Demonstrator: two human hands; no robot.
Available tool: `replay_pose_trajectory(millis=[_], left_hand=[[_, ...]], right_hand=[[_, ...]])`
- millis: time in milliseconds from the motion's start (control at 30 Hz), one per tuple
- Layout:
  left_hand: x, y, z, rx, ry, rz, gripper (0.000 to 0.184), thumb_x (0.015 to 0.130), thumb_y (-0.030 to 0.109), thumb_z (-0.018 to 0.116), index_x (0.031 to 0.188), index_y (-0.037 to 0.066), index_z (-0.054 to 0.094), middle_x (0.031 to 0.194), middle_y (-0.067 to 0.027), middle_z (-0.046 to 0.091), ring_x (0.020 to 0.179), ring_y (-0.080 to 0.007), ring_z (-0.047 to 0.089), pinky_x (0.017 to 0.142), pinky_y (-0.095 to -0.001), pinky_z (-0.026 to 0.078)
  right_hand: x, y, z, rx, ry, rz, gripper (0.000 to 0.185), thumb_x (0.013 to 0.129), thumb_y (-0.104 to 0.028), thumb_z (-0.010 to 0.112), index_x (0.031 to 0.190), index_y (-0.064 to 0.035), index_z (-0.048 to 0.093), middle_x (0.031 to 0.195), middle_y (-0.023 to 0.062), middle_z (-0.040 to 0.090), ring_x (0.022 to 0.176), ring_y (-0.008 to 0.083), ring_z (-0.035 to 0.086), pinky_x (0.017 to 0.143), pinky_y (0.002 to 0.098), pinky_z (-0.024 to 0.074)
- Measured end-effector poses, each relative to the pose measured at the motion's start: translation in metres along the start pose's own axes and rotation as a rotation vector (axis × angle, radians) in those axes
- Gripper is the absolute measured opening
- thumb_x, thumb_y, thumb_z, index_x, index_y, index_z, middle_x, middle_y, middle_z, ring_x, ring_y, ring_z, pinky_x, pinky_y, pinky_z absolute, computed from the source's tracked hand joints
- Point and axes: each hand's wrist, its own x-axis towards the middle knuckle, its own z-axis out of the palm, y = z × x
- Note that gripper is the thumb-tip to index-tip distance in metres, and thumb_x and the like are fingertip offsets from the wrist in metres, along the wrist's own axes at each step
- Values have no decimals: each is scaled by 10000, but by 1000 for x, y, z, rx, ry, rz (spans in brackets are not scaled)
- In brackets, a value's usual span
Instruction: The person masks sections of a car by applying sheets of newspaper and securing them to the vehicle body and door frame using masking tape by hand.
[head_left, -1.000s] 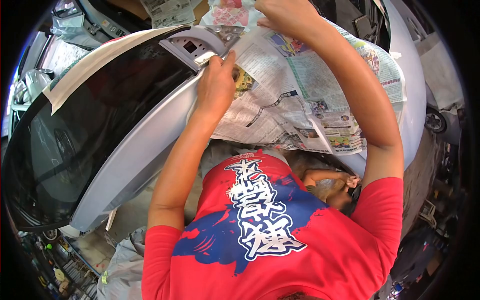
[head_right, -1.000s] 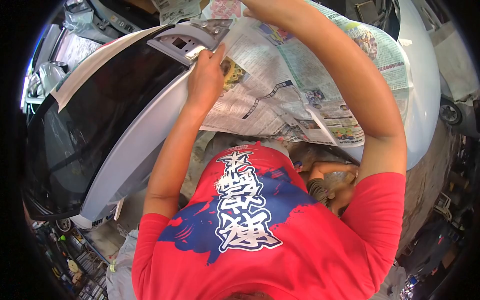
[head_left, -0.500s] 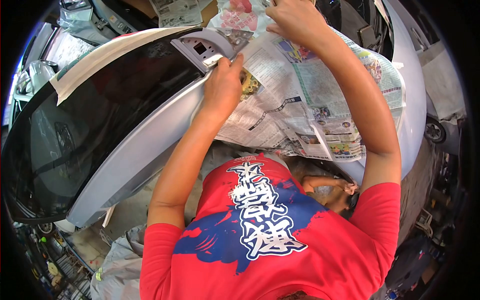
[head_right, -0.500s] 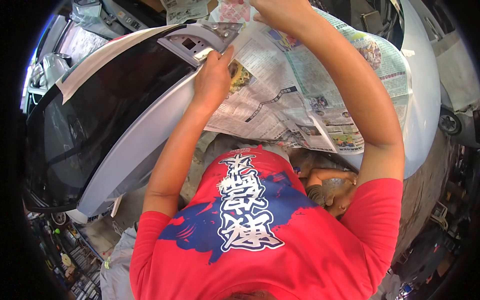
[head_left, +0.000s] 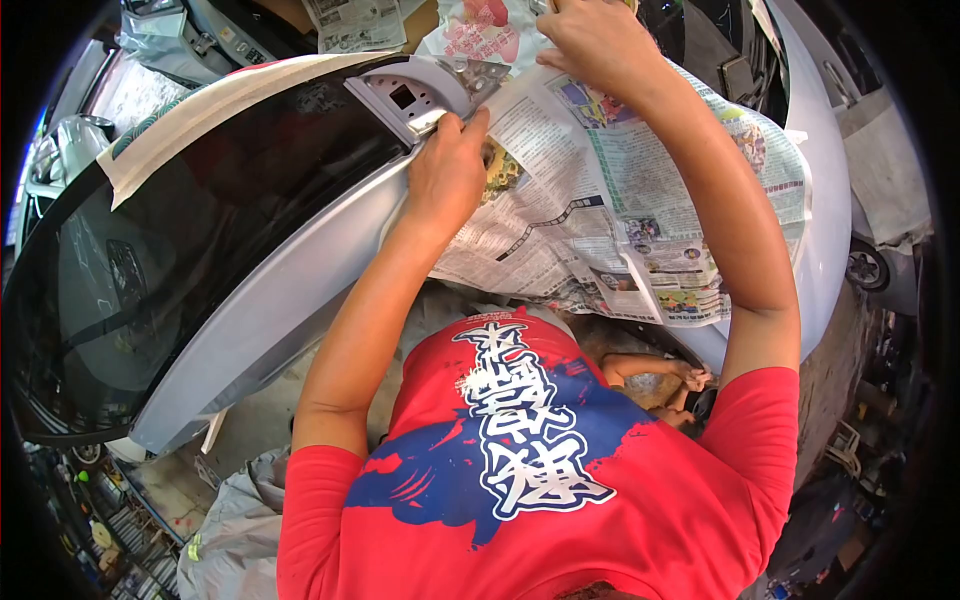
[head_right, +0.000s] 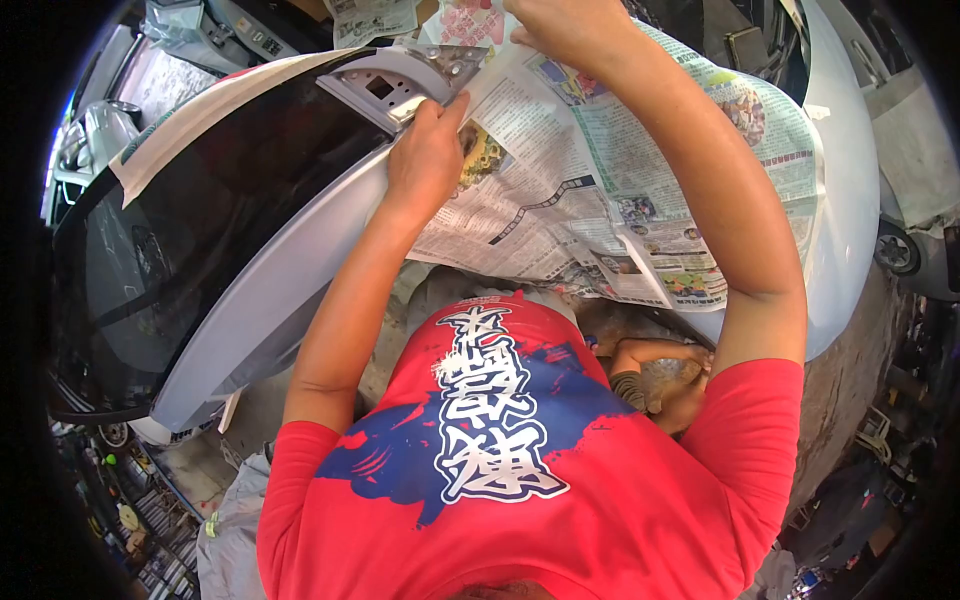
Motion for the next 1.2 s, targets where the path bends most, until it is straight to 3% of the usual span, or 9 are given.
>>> replay_pose_trajectory(millis=[200,400,500,600,800,1000,1200], left_hand=[[4,2,-5,-27,-47,-61,396,981,172,592,1373,127,628,1063,-180,663,953,-399,687,811,-533,549],[14,21,-30,41,-264,-195,411,998,278,593,1373,111,620,1044,-202,722,981,-402,704,849,-535,547],[13,16,-27,136,-269,-125,419,992,294,623,1361,96,627,1077,-209,705,966,-414,700,825,-539,550],[3,20,-29,137,-211,-94,433,968,285,671,1350,85,637,1188,-209,658,1062,-404,661,861,-531,537],[-12,31,-21,126,45,43,485,901,215,740,1334,29,624,1375,-199,548,1299,-371,482,1075,-512,401],[-12,29,4,22,14,171,587,894,192,732,1389,-59,541,1493,-225,496,1372,-369,450,1138,-486,357],[-11,22,12,67,34,196,618,901,222,720,1411,-66,521,1505,-232,501,1405,-355,451,1166,-485,333]], right_hand=[[0,0,1,-10,15,-7,312,787,-322,813,914,-46,745,1020,168,684,932,330,701,764,447,563],[1,-1,-1,-27,10,-4,301,779,-318,808,908,-54,742,998,162,680,924,327,700,749,444,565],[1,0,-2,-24,10,-7,300,776,-318,807,905,-55,741,993,159,679,918,324,699,746,443,565],[2,1,-5,-18,0,-9,296,775,-312,806,905,-54,740,995,158,680,920,322,699,749,444,565],[2,0,-3,-11,10,-2,276,779,-288,802,904,-51,739,1002,158,681,937,319,697,761,446,563],[1,-1,-7,0,15,-9,253,792,-270,791,903,-49,737,1000,159,681,943,322,695,763,447,562],[2,-4,-2,-36,34,8,234,790,-260,773,870,-43,737,973,169,678,905,321,699,742,442,565]])
